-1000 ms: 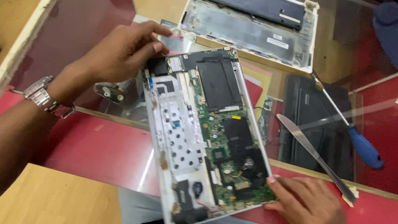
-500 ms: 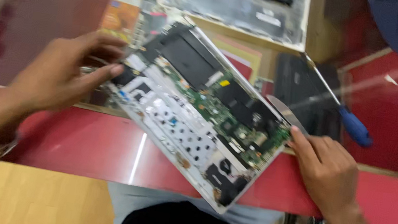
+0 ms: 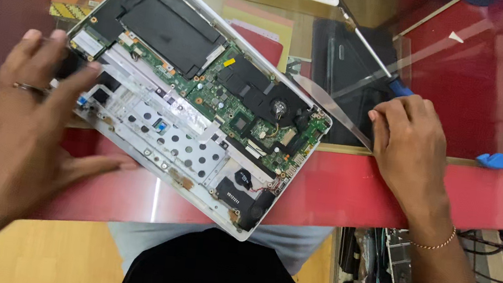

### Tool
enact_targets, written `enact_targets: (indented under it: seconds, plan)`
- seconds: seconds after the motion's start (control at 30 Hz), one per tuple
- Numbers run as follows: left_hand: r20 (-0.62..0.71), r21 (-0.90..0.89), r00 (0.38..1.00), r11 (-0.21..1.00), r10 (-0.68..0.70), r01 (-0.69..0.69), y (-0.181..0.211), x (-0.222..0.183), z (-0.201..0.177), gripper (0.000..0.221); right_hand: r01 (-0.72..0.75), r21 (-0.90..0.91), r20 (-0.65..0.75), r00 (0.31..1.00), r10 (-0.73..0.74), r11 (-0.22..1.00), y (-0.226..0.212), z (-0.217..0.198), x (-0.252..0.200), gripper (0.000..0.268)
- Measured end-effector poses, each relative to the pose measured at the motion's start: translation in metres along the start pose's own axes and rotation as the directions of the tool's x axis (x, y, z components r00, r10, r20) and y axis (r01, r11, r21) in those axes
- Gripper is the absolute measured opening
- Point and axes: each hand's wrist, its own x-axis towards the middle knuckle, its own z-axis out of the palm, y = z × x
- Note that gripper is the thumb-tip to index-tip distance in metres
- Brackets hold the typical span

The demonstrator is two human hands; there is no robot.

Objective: The person removes the battery from a disassembled laptop and places it on the table. They then use a screwdriver to unscrew and remove a small component from the motherboard, followed by detaching a ribbon cable connector.

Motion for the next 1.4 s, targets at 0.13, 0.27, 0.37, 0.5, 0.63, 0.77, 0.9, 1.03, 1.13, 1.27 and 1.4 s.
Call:
enact_targets:
  seconds: [0.13,0.27,0.37,0.5,0.63,0.77,0.9,1.03,1.13,1.27,1.4]
  plan:
    - [-0.069,0.042,0.994,0.995,0.088,-0.085,0.046,0.006,0.001,0.101,-0.004,0.055,-0.006,1.0,0.005,0.998,-0.011,-0.009,-0.001,0.011]
    - [-0.031,-0.184,0.977,0.959,0.213,-0.215,0.095,0.004,0.022,0.088,0.039,-0.054,-0.086,0.995,-0.044,0.998,-0.012,-0.012,0.001,0.032]
    - [-0.038,-0.242,0.972,0.942,0.232,-0.234,0.145,0.009,0.039,0.09,0.08,0.054,-0.073,0.994,-0.076,0.995,-0.015,-0.009,0.003,0.033]
    - [-0.039,-0.01,0.987,0.987,0.159,-0.159,0.188,0.015,0.065,0.092,0.13,0.184,-0.067,0.991,-0.12,0.974,-0.022,-0.011,0.003,0.038]
    - [-0.03,-0.062,0.984,0.982,0.175,-0.177,0.182,0.01,0.064,0.066,0.114,0.161,-0.078,0.992,-0.102,0.98,-0.023,-0.005,-0.001,0.038]
    - [-0.041,-0.037,0.975,0.975,0.218,-0.22,0.166,-0.001,0.059,0.064,0.12,0.173,-0.094,0.99,-0.105,0.978,-0.023,-0.006,0.002,0.025]
    - [-0.008,-0.073,0.96,0.958,0.279,-0.279,0.133,-0.018,0.054,0.082,0.12,0.154,-0.091,0.99,-0.107,0.981,-0.023,-0.006,0.003,0.023]
    - [-0.042,0.042,0.969,0.97,0.242,-0.241,0.093,-0.05,0.057,0.079,0.113,0.182,-0.13,0.987,-0.09,0.977,-0.005,-0.012,0.005,0.03]
    - [-0.081,0.06,0.981,0.983,0.178,-0.174,0.059,-0.074,0.046,0.077,0.05,0.017,-0.164,0.985,-0.047,0.999,0.014,-0.022,0.007,0.035]
    - [0.058,-0.014,0.996,0.997,0.073,-0.073,0.032,-0.085,0.01,0.101,-0.111,-0.061,0.113,0.987,0.118,0.992,0.037,-0.018,0.011,0.045]
    - [0.363,-0.317,0.928,0.927,-0.077,0.201,0.029,-0.073,-0.017,0.124,-0.103,0.045,0.065,0.993,0.1,0.994,0.062,0.0,-0.005,0.027]
